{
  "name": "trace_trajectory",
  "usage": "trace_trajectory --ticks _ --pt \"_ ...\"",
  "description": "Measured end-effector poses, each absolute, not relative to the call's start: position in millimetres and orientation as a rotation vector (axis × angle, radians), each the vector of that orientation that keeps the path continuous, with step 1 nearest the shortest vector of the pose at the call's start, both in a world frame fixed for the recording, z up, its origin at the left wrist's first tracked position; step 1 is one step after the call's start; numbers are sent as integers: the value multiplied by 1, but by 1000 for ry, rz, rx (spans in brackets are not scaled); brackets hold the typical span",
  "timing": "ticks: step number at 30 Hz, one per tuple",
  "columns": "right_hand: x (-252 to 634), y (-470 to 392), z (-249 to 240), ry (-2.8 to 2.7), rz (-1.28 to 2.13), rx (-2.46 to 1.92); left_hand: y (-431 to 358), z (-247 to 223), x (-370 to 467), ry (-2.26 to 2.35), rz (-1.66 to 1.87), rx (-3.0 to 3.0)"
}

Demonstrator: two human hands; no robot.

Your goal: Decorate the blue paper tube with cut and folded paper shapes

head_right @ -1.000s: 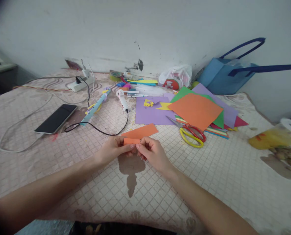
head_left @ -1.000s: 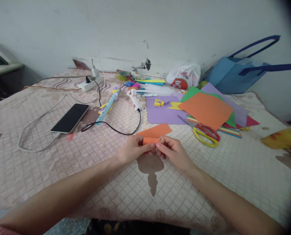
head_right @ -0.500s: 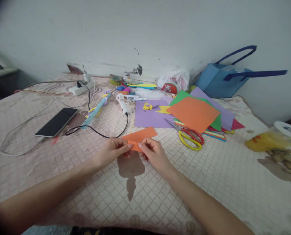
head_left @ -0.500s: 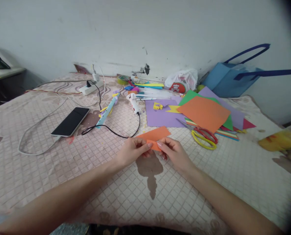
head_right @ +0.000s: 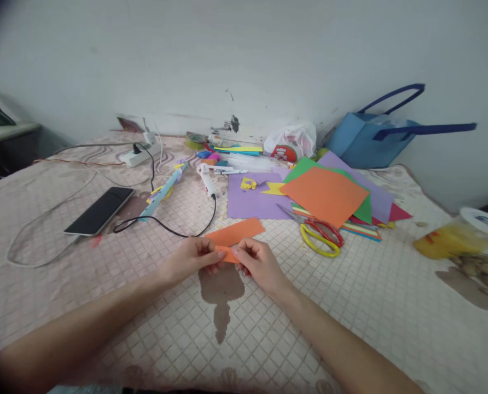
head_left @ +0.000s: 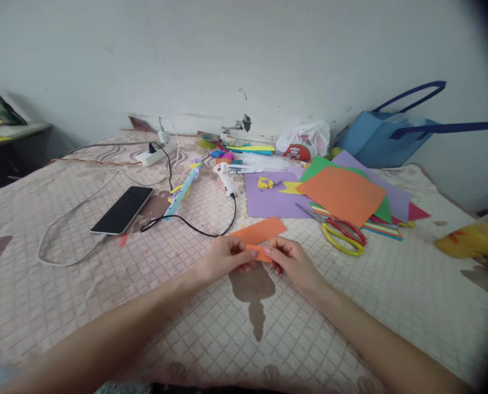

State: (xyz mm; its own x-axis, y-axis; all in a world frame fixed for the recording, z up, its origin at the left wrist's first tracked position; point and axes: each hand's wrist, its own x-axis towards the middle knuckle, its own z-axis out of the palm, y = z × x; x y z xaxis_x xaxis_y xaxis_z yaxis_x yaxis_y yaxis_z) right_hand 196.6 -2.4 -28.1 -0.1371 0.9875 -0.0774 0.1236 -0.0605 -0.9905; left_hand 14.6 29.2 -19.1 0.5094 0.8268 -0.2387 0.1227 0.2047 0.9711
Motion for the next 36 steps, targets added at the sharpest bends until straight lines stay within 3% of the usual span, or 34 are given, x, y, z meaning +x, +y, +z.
trace_trajectory --ticks 36 --pt "200 -4 -28 -1465 1399 -1232 29 -20 16 864 534 1325"
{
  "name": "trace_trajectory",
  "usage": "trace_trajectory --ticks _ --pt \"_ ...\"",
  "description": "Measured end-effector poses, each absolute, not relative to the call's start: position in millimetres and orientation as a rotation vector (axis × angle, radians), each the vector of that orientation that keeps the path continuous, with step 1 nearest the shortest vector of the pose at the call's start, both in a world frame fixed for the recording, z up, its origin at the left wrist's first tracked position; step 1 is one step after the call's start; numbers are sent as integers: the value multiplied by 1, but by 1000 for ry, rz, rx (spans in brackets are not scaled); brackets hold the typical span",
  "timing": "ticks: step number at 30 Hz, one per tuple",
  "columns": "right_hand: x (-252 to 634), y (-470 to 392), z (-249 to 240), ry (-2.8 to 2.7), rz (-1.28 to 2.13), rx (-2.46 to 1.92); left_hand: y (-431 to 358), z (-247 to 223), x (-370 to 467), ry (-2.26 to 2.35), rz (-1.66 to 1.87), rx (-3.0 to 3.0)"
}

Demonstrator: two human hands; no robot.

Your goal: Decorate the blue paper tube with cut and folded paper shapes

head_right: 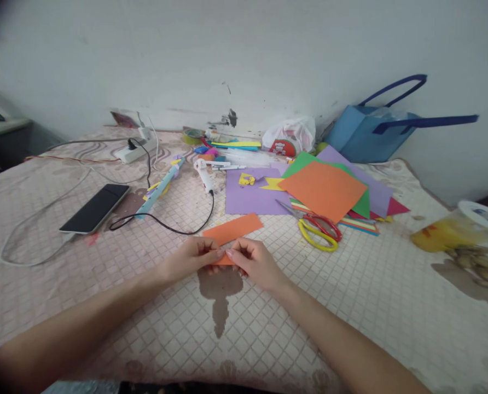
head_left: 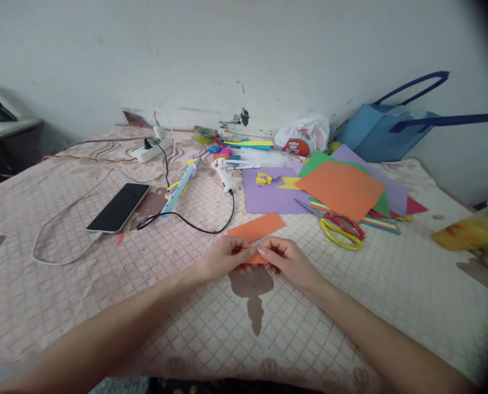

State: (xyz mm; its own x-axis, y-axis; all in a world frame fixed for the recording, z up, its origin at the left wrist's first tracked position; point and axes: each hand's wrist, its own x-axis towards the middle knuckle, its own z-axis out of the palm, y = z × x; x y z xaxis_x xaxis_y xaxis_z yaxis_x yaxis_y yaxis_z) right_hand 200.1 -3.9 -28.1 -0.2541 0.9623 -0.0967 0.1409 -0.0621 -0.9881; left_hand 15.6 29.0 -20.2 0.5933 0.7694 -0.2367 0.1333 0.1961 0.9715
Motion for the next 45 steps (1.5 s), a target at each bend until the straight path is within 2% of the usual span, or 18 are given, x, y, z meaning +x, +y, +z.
trace_trajectory --ticks 13,19,28,37,40,45 --pt "202 -2 -25 -1277 1378 -1315 34 -12 9 826 457 1276" --pt "200 -4 -27 -1394 1366 -1250 30 -15 16 804 413 1168" --pt "199 -5 -26 -1378 1312 -1266 27 -17 16 839 512 1200" --pt "204 -5 -19 -1292 1474 -1223 33 -18 13 879 571 1139" --pt "206 -3 -19 -1163 1562 -1228 34 -15 11 882 701 1288" --pt "209 1 -22 -974 1791 -1176 32 -13 7 862 985 1885"
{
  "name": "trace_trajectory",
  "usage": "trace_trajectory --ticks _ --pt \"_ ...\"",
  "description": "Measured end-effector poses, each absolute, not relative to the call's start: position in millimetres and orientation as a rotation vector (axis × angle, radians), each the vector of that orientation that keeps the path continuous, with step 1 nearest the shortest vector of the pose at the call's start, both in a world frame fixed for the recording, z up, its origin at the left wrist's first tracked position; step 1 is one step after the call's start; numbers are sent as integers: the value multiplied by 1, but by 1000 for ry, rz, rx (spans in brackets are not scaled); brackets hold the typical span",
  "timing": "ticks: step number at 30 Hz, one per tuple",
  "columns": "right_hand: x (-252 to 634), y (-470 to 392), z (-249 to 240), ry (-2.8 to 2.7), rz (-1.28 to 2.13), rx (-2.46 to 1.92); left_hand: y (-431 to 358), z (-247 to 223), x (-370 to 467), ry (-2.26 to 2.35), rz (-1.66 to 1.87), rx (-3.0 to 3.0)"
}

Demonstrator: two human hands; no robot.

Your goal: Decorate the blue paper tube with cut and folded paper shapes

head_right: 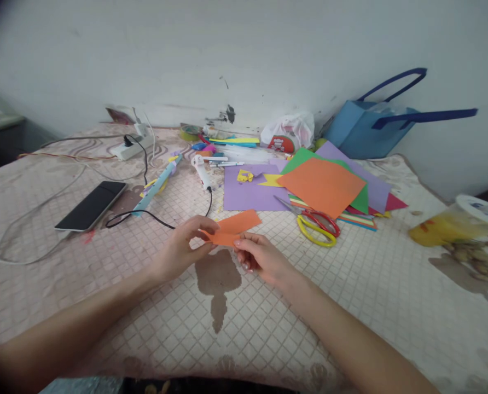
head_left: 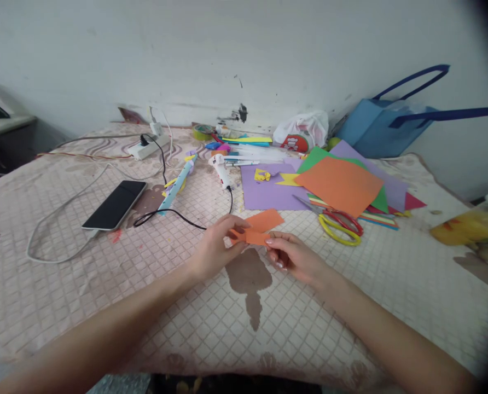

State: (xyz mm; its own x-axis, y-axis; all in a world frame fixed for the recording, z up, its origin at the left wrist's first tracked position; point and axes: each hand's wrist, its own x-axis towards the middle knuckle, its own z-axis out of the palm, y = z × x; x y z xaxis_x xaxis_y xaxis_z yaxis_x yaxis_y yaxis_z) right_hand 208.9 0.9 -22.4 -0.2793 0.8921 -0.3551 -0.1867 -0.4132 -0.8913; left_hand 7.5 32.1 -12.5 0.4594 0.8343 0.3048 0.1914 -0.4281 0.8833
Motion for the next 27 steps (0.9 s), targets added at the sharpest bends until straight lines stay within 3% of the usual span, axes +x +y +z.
trace_trajectory --ticks 4,10,19,27 --pt "209 -1 -25 -1019 1787 -1197 31 -15 8 803 1063 2027" --pt "208 -3 -19 -1235 1370 -1161 35 -21 11 945 860 1451" --pt "210 1 -24 -1334 1238 -1189 32 -18 15 876 817 1290" --pt "211 -2 -26 -1487 915 -1239 32 -17 16 869 651 963"
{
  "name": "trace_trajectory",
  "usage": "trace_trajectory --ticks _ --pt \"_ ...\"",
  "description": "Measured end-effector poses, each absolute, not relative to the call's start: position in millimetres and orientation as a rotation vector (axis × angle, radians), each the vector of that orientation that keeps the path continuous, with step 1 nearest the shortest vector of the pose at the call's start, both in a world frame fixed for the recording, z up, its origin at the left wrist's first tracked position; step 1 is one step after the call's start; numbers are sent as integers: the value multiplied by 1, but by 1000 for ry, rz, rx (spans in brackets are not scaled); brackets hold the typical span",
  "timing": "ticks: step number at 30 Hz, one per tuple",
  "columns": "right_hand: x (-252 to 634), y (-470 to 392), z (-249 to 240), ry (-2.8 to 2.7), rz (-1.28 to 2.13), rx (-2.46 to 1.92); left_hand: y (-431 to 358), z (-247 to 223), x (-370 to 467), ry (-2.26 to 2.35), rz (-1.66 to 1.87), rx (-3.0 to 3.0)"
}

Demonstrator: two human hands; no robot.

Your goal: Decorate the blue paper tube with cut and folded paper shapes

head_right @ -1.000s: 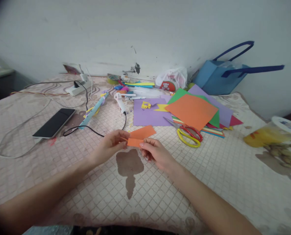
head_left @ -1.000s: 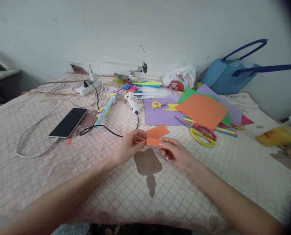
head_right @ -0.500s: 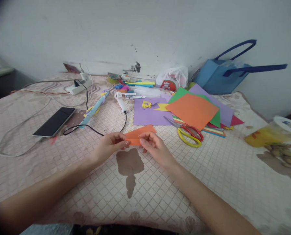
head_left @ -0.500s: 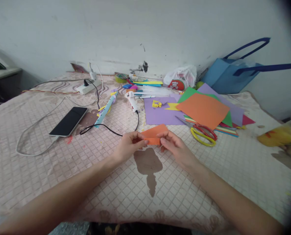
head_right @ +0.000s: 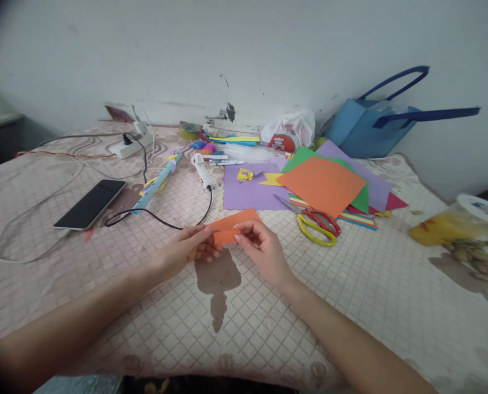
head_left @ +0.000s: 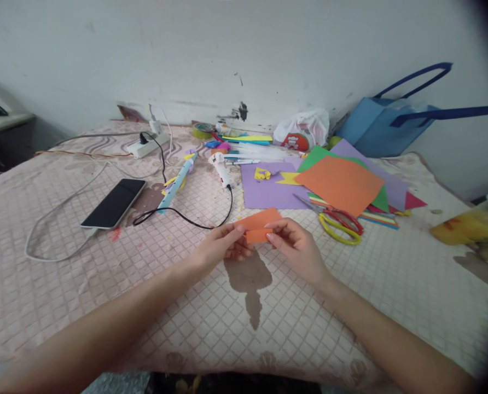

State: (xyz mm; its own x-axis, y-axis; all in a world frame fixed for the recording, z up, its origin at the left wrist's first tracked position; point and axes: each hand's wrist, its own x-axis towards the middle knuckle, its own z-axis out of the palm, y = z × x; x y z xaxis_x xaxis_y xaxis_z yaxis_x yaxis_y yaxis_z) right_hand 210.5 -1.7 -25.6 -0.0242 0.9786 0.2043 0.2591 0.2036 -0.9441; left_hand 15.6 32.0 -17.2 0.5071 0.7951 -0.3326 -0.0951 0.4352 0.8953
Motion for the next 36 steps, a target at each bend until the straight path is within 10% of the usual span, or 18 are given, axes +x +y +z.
trace_trajectory --ticks 36 --pt "207 -4 -23 -1777 644 -1165 30 -17 13 839 679 1100"
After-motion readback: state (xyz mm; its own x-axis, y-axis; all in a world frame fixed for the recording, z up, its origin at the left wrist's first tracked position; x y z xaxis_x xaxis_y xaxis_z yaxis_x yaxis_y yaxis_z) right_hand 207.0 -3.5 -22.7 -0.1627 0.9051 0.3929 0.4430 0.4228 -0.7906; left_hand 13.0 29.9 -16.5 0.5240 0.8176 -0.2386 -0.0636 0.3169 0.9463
